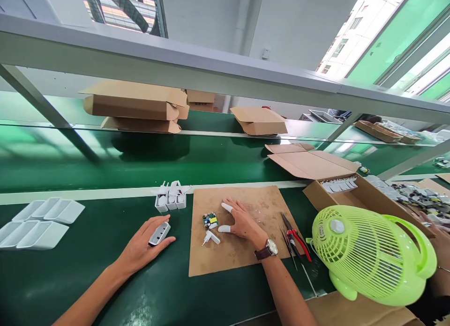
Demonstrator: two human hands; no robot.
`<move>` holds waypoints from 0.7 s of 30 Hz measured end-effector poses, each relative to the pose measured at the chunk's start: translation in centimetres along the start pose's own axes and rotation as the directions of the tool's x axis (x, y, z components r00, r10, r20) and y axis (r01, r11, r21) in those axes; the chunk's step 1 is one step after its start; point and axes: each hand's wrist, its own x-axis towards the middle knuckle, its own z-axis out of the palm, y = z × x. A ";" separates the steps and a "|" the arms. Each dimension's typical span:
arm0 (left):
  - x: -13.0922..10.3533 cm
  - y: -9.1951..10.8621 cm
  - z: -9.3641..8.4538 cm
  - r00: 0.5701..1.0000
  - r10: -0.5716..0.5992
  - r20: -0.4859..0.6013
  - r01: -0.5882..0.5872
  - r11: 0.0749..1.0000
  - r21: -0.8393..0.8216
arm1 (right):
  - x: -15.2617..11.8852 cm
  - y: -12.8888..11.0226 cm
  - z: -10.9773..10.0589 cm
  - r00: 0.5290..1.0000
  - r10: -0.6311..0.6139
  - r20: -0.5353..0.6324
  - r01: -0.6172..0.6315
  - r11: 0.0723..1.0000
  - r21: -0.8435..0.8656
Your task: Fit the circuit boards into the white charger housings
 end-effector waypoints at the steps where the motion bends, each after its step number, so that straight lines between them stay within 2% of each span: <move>1: 0.0 -0.1 0.0 1.000 -0.004 -0.007 0.004 1.000 0.008 | -0.1 -0.1 0.0 1.000 0.000 0.007 0.000 1.000 0.001; 8: 0.0 -0.7 0.3 1.000 -0.023 -0.018 0.024 0.998 0.055 | -0.8 -0.5 0.1 1.000 0.000 0.012 0.000 1.000 0.018; 15: -0.1 -1.4 0.9 0.999 -0.040 -0.030 0.042 0.997 0.058 | -0.3 -0.2 0.1 1.000 0.005 -0.003 -0.005 0.999 0.034; 18: 0.5 -0.9 0.4 0.996 0.041 -0.079 -0.033 0.994 0.103 | -0.2 -0.1 0.2 1.000 -0.001 -0.014 0.002 1.000 0.019; 21: 0.7 0.7 -0.6 0.962 0.200 -0.186 -0.169 0.971 0.168 | -0.4 0.0 0.3 0.999 -0.019 -0.030 0.020 1.000 0.024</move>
